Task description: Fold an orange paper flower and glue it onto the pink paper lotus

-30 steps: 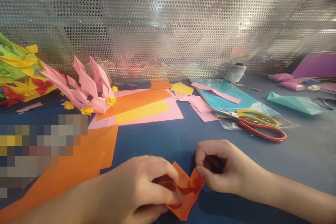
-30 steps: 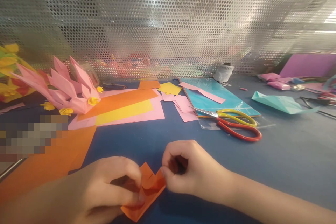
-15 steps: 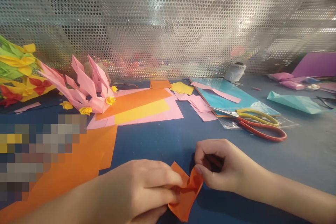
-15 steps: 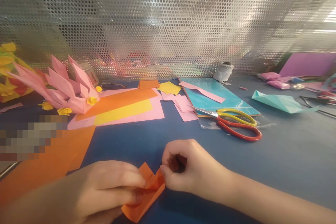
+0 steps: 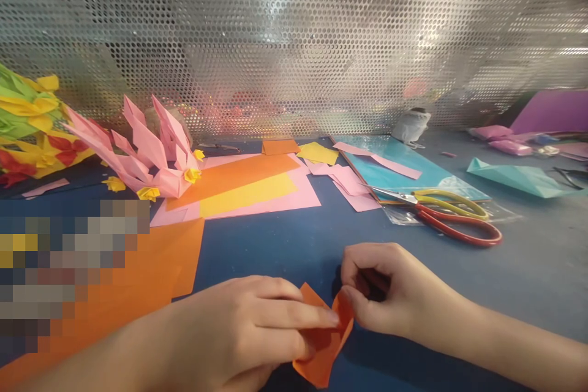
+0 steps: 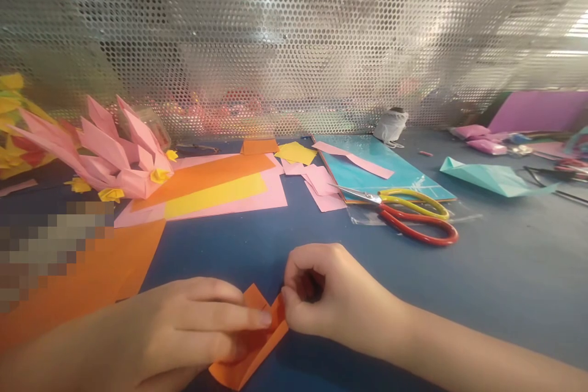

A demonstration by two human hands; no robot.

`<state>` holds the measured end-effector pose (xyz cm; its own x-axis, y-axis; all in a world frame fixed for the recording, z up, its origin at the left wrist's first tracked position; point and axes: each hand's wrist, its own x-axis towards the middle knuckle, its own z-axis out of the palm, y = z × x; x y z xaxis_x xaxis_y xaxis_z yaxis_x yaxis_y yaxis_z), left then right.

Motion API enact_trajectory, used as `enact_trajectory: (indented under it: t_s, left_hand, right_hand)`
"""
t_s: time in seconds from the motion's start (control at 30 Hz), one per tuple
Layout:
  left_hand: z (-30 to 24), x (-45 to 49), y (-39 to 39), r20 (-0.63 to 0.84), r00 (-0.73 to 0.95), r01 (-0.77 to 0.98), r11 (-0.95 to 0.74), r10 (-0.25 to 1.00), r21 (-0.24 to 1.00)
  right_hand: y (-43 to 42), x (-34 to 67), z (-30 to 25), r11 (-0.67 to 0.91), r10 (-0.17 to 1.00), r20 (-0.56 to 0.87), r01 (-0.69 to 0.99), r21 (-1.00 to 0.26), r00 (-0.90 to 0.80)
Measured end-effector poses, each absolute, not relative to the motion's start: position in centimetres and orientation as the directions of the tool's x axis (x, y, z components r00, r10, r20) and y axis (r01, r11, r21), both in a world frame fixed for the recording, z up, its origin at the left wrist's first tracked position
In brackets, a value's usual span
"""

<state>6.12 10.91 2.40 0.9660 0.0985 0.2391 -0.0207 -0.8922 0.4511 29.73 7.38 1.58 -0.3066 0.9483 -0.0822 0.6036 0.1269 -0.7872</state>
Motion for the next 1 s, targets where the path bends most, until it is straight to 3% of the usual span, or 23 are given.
enact_trajectory:
  t_s: [0.4, 0.57, 0.63, 0.7, 0.8, 0.9, 1.0]
  left_hand:
    - [2.1, 6.1, 10.7, 0.178, 0.981, 0.001, -0.91, 0.082, 0.415]
    - [1.9, 6.2, 10.5, 0.213, 0.973, 0.025, -0.955, 0.091, 0.295]
    - [1.9, 6.2, 10.3, 0.232, 0.966, 0.056, -0.966, 0.116, 0.251]
    - [1.9, 6.3, 10.0, 0.249, 0.958, 0.089, -0.97, 0.146, 0.224]
    - [1.9, 6.5, 9.7, 0.276, 0.944, 0.126, -0.972, 0.179, 0.2]
    - [1.8, 6.6, 9.5, 0.263, 0.927, 0.205, -0.947, 0.268, 0.246]
    - [1.8, 6.8, 9.4, 0.218, 0.915, 0.264, -0.913, 0.339, 0.311]
  right_hand:
    - [7.2, 29.7, 1.6, 0.106, 0.953, -0.094, 0.607, -0.788, -0.288]
    - [7.4, 30.3, 1.1, 0.091, 0.955, -0.076, 0.526, -0.846, -0.287]
    - [7.4, 30.7, 1.0, 0.164, 0.957, 0.016, 0.494, -0.854, -0.29]
    - [7.3, 31.0, 1.1, 0.36, 0.908, 0.188, 0.468, -0.807, -0.374]
    - [6.9, 31.0, 1.4, 0.676, 0.706, 0.379, 0.41, -0.612, -0.599]
    - [6.5, 30.7, 1.6, 0.771, 0.619, 0.351, 0.457, -0.444, -0.702]
    - [6.3, 30.4, 1.4, 0.731, 0.668, 0.303, 0.524, -0.437, -0.68]
